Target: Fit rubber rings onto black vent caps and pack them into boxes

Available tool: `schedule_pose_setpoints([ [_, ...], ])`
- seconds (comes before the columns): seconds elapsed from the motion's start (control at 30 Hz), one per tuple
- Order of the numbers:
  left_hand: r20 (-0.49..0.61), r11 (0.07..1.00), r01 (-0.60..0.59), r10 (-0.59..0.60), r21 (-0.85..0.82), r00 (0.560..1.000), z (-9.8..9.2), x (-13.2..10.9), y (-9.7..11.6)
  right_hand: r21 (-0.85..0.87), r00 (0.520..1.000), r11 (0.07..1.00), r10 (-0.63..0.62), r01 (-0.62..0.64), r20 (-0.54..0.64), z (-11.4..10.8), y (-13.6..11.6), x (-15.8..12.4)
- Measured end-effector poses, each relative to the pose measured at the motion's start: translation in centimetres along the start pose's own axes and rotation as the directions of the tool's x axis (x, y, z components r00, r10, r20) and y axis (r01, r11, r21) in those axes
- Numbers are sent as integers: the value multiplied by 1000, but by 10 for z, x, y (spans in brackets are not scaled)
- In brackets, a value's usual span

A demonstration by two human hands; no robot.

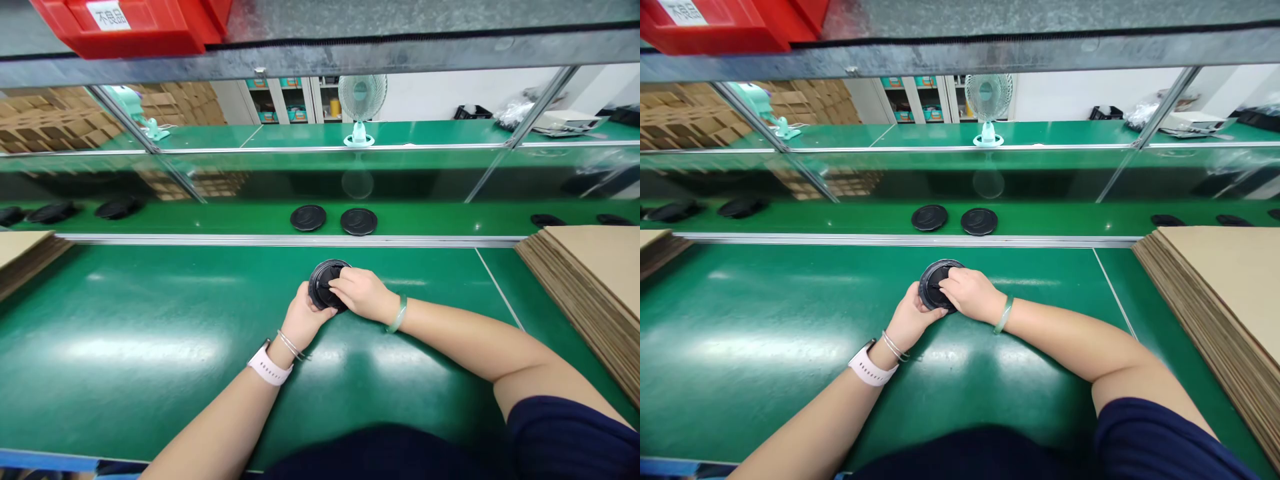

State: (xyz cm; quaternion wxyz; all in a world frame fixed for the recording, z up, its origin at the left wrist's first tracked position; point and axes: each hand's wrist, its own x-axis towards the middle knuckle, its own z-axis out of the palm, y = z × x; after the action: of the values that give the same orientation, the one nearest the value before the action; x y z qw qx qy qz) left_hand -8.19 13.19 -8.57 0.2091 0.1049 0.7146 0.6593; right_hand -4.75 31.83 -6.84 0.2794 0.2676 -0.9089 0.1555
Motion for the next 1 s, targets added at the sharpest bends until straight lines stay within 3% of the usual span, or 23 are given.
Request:
schedule_pose_setpoints([
  [0.33, -29, 999, 9, -8, 50, 1000, 1, 0, 1, 55, 987, 992, 111, -118, 114, -3, -2, 2],
  [0.5, -26, 1000, 9, -9, 13, 1000, 2, 0, 2, -41, 988, 994, 109, -105, 109, 2, -6, 1],
  [0.73, -11, 1000, 6, -6, -19, 1000, 2, -2, 0, -186, 958, 978, 141, -95, 250, -2, -13, 11],
  [0.83, -42, 1000, 3, -4, -27, 999, 1, 0, -3, -55, 983, 993, 109, -102, 148, -7, -9, 12],
  [0.9, -73, 998, -8, 4, -55, 997, 0, 2, -3, 85, 979, 976, 202, -201, -8, -7, -1, 10],
  [0.93, -77, 997, -11, 5, -73, 997, 0, 2, -2, 167, 953, 945, 295, -281, -65, -5, 4, 9],
  [1.0, -54, 996, 2, -7, -89, 999, -1, 2, 0, 337, 871, 825, 491, -453, -32, 3, 14, 7],
])
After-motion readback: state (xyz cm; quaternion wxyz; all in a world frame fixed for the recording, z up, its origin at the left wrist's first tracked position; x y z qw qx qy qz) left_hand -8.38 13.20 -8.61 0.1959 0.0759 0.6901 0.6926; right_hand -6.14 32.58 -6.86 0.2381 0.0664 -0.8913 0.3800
